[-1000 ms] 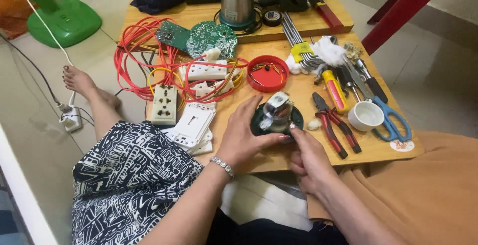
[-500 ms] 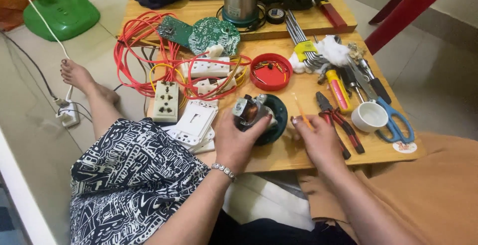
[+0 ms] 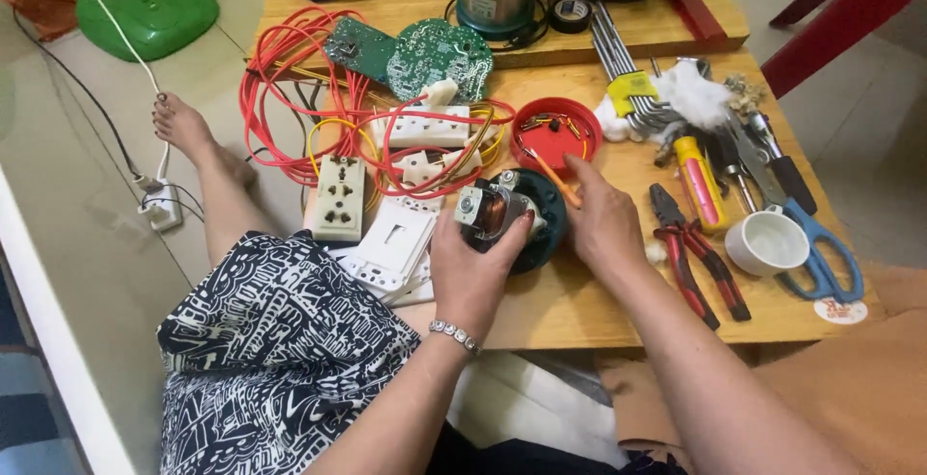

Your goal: The person uses a screwdriver to tighten screws on a small motor or switch assembly. They then pick up a white plastic electrical switch plate and use the screwdriver to tighten screws on it.

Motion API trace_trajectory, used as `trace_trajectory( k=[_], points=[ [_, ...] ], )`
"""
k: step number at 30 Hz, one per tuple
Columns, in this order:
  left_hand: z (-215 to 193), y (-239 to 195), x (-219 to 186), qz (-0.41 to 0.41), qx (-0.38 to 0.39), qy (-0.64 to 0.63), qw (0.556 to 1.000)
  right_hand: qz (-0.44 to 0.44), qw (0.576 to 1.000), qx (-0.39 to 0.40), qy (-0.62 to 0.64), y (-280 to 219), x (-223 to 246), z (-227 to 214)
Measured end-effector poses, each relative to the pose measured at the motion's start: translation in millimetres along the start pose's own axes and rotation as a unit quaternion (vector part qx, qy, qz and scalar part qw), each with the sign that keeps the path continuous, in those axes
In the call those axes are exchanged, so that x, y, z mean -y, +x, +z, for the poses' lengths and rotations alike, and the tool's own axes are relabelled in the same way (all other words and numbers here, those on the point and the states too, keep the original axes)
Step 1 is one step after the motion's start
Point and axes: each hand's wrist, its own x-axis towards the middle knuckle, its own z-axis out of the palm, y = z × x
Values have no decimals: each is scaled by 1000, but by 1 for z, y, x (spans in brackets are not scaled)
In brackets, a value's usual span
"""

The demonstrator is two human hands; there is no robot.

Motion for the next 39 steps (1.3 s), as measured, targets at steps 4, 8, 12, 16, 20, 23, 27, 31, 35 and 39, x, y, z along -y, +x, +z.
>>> trace_trajectory(
  k=[4, 8, 12, 16, 20, 23, 27, 31, 35, 39],
  points=[
    [7, 3, 2, 6, -1, -1, 1000, 19, 1000, -2, 2, 3, -9, 2],
    [16, 5, 5, 37, -50, -25, 998, 84, 996, 28, 18, -11, -9, -12],
    [30, 18, 8, 83, -81, -20, 993, 107, 991, 62, 40, -41, 4, -43],
    [49, 30, 4, 149, -88, 13, 985, 135, 987, 83, 33, -55, -5, -59],
    [63, 39, -13, 124, -46, 27, 991, 144, 976, 157, 35, -61, -2, -78],
    [73, 55, -12, 96, -28, 57, 993, 142, 972, 184, 43, -57, -2, -82],
    [87, 77, 1, 77, -19, 115, 990, 142, 964, 221, 50, -49, -6, -84],
    [96, 80, -1, 75, 7, 134, 988, 142, 961, 233, 51, -40, -17, -78],
    [99, 84, -4, 128, 34, 181, 974, 147, 959, 230, 72, -35, -22, -72],
    [98, 90, -5, 131, 65, 208, 967, 148, 960, 219, 94, -34, -27, -64]
  ],
)
